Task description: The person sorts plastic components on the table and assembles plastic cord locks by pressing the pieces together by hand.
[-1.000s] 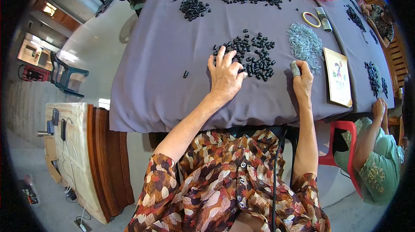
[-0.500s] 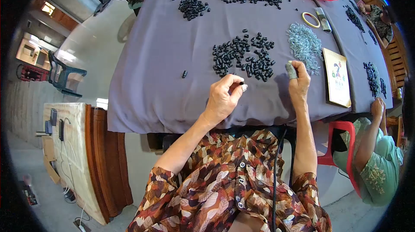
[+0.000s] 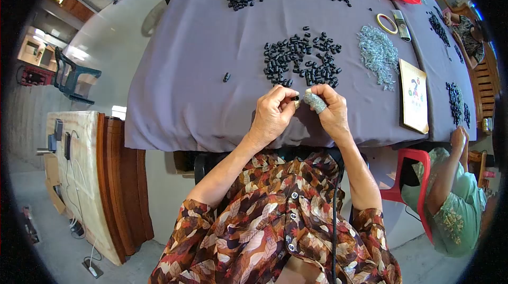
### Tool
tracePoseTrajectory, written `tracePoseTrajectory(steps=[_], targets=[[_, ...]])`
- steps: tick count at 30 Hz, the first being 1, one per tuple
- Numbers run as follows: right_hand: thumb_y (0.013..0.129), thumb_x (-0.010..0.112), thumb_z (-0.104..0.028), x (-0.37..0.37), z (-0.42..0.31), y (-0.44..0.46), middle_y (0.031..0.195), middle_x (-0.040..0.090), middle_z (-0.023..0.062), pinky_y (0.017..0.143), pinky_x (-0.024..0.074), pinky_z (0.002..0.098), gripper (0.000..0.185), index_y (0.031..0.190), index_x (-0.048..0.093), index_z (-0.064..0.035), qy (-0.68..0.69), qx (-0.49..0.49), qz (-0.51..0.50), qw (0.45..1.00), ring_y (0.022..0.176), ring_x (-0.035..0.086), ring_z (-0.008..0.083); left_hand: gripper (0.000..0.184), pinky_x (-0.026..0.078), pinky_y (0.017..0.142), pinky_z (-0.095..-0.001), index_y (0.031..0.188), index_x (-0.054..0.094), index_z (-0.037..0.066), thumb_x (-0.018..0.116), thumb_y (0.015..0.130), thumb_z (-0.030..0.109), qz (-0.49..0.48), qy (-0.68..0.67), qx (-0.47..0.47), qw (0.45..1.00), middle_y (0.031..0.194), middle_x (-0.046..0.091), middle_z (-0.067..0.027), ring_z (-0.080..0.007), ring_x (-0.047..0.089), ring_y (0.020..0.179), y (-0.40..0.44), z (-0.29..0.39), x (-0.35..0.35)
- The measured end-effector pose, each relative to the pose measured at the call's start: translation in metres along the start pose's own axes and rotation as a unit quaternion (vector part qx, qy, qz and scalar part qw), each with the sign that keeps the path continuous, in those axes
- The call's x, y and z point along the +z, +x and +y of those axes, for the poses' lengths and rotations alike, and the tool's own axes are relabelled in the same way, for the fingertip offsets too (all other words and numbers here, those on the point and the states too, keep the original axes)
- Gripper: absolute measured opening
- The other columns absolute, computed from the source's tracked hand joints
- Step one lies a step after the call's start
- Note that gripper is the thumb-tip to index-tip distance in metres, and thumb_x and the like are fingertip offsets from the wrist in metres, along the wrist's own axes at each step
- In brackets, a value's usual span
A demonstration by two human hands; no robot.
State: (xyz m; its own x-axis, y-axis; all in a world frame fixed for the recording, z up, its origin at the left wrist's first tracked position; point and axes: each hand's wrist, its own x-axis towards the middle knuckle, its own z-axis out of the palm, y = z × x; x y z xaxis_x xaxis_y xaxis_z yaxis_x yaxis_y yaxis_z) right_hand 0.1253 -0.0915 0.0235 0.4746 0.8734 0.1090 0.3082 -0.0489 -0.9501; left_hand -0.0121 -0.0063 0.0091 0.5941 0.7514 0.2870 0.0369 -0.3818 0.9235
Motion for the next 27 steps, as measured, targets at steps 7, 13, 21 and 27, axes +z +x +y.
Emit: tracePoseTrajectory(steps=[7, 13, 21, 27], targets=[[0.08, 0.065, -0.008, 0.005, 0.003, -0.001, 0.072, 0.062, 0.0059, 0.061, 0.0447, 0.0274, 0.012, 0.088, 0.06, -0.0009, -0.05, -0.063, -0.02, 0.997, 0.065, 0.055, 0.0117, 0.015, 0.043, 0.051, -0.0256, 0.087, 0.06, -0.002, 0.062, 0.074, -0.008, 0.01, 0.001, 0.039, 0.999, 0.074, 0.056, -0.0068, -0.0121, 0.052, 0.054, 0.0, 0.001, 0.001], [0.079, 0.066, -0.008, 0.005, 0.004, 0.0, 0.071, 0.062, 0.0054, 0.06, 0.0446, 0.0269, 0.012, 0.086, 0.061, -0.0009, -0.047, -0.057, -0.017, 0.997, 0.064, 0.054, 0.011, 0.015, 0.045, 0.054, -0.0266, 0.087, 0.062, -0.003, 0.062, 0.073, -0.009, -0.002, 0.013, 0.047, 0.999, 0.075, 0.057, -0.0081, -0.0152, 0.056, 0.057, 0.001, 0.003, -0.001], [0.078, 0.07, -0.008, 0.003, 0.004, -0.001, 0.066, 0.059, 0.0028, 0.056, 0.0431, 0.0253, 0.013, 0.08, 0.059, -0.0008, -0.03, -0.044, -0.025, 0.998, 0.061, 0.05, 0.0081, 0.012, 0.046, 0.057, -0.0303, 0.084, 0.063, -0.003, 0.061, 0.073, -0.008, -0.015, 0.001, 0.064, 0.998, 0.074, 0.061, -0.0106, -0.0217, 0.06, 0.062, 0.001, -0.001, 0.001], [0.077, 0.07, -0.007, 0.006, 0.009, -0.002, 0.066, 0.057, 0.0028, 0.056, 0.0429, 0.0254, 0.014, 0.078, 0.058, -0.001, -0.014, -0.063, -0.019, 0.998, 0.061, 0.049, 0.0083, 0.013, 0.047, 0.058, -0.0308, 0.087, 0.062, -0.002, 0.062, 0.074, -0.006, -0.033, 0.013, 0.048, 0.998, 0.076, 0.062, -0.0113, -0.0227, 0.061, 0.065, 0.0, -0.001, -0.001]])
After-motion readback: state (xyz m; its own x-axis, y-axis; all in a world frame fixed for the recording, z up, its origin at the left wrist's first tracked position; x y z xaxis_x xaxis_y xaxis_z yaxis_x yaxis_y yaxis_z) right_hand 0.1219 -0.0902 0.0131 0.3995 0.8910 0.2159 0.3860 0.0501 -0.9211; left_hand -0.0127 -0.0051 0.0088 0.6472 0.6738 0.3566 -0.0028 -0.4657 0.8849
